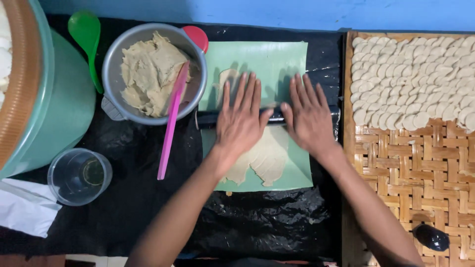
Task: Flattening dough and cutting circular shapes for traditional chips.
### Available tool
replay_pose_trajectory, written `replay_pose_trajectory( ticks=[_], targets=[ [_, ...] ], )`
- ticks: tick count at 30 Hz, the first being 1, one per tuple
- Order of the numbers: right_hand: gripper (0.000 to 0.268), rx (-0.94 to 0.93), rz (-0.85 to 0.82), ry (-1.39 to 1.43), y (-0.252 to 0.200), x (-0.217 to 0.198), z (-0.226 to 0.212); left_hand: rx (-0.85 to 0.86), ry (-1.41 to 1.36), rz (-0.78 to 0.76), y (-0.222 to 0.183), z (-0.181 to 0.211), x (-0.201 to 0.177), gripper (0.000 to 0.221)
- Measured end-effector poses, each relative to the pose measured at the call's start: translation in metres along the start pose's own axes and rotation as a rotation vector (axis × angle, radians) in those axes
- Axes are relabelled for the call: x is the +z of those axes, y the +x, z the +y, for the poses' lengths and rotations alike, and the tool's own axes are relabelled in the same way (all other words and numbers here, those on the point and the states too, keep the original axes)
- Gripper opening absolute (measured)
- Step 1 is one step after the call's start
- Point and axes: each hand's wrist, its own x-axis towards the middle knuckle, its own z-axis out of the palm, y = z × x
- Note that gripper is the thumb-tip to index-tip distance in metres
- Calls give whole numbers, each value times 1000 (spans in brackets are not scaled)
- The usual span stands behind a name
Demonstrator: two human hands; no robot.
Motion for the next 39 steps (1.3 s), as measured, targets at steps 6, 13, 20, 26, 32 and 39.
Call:
replay_pose_trajectory(
  ticks=[6,13,20,26,32,39],
  targets=[
    [62,62,-60,-3,55,12,26,-14,-61,62,52,-29,15,77],
    [60,130,102,27,85,37,54,-91,-72,224,77,-32,20,68],
    [34,291,346,42,107,44,56,1,-164,243,36,-22,-17,35],
    [31,289,526,151,116,34,57,75,-106,131,19,-38,-19,50],
    [36,316,425,135,103,19,54,124,-98,100,28,-33,-21,47],
    [40,408,175,101,81,7,26,104,-152,5,29,-35,-29,45]
  ],
)
